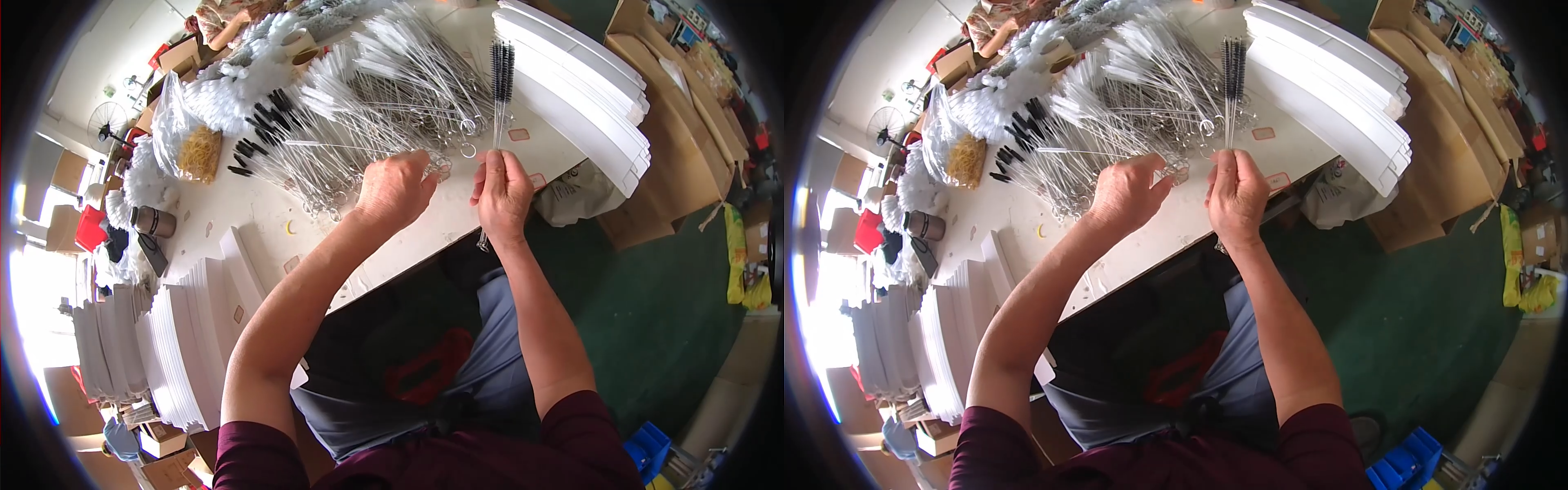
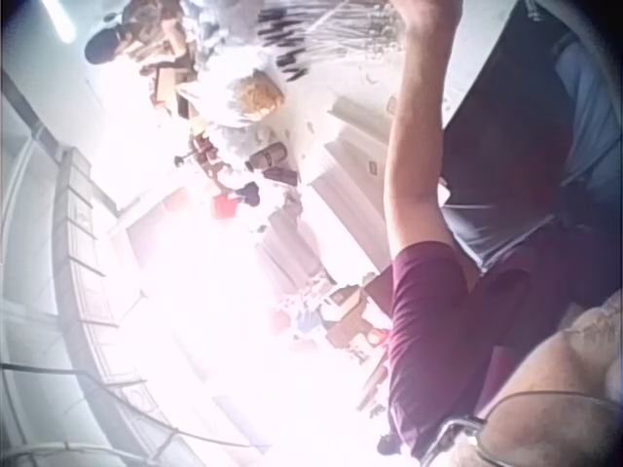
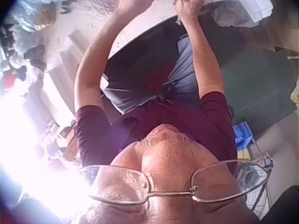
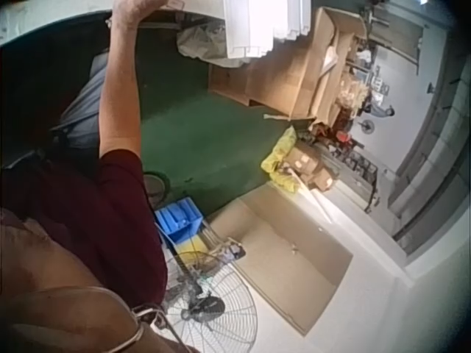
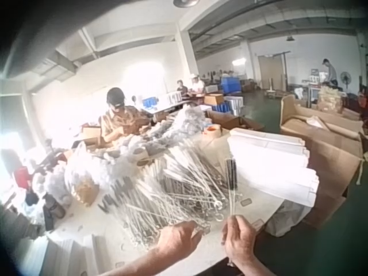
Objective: Assembling industrial cleaning brushes and placing them into cardboard boxes.
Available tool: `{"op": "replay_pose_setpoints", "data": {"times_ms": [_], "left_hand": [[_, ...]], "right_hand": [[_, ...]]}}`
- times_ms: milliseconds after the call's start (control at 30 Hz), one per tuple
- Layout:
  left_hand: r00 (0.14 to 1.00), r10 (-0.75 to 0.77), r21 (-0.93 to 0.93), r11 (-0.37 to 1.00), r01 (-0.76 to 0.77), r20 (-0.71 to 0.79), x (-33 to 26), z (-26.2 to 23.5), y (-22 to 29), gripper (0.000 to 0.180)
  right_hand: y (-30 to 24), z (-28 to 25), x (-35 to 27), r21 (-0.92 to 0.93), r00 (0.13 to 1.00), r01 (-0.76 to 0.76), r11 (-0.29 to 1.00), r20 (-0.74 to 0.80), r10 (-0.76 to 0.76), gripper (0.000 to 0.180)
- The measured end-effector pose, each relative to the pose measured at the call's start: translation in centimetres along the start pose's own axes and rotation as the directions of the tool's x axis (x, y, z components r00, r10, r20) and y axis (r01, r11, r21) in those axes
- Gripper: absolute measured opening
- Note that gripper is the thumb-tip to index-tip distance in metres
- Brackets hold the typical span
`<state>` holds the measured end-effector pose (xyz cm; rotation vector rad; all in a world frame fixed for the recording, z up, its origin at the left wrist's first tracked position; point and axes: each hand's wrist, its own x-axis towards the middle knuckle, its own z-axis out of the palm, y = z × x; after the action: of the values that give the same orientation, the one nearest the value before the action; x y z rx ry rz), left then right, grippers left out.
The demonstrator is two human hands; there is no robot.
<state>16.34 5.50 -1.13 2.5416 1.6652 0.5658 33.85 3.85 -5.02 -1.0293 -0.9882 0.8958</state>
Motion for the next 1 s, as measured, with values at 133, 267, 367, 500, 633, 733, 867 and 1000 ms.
{"op": "replay_pose_setpoints", "data": {"times_ms": [133,267,367,500,633,733,867,1000], "left_hand": [[0.987,-0.142,-0.115,0.982,0.150,0.075,0.4,-0.4,0.4,0.025],[0.994,-0.099,-0.059,0.993,0.101,0.035,0.2,0.4,1.1,0.018],[0.958,-0.268,-0.086,0.957,0.277,0.101,0.9,0.1,2.1,0.016],[0.948,-0.277,-0.092,0.952,0.293,0.155,0.8,-0.2,1.5,0.017],[0.891,-0.284,-0.506,0.743,0.438,0.355,0.6,-2.4,0.7,0.017],[0.876,-0.299,-0.712,0.512,0.481,0.377,0.4,-6.1,-0.3,0.018],[0.888,-0.190,-0.756,0.468,0.458,0.420,-0.4,-9.9,0.3,0.017],[0.919,-0.236,-0.638,0.664,0.389,0.314,-1.8,-12.3,-0.8,0.011]], "right_hand": [[-0.1,-0.1,0.0,-0.015,1.000,0.006,1.000,-0.007,-0.006,0.029],[0.2,-0.5,0.0,-0.047,0.999,0.024,0.999,0.034,-0.023,0.031],[0.2,-0.7,0.1,-0.049,0.999,0.021,0.999,0.040,-0.019,0.031],[-0.1,-0.3,0.0,-0.065,1.000,0.018,0.998,0.016,-0.017,0.030],[-0.1,-0.2,0.1,-0.045,1.000,-0.005,0.999,0.009,0.006,0.029],[0.0,0.1,0.2,-0.028,1.000,0.003,1.000,0.008,-0.002,0.029],[-0.6,-0.5,0.2,-0.010,0.997,-0.077,0.997,0.017,0.077,0.028],[-0.9,-0.5,0.5,0.007,0.986,-0.143,0.990,0.082,0.142,0.030]]}}
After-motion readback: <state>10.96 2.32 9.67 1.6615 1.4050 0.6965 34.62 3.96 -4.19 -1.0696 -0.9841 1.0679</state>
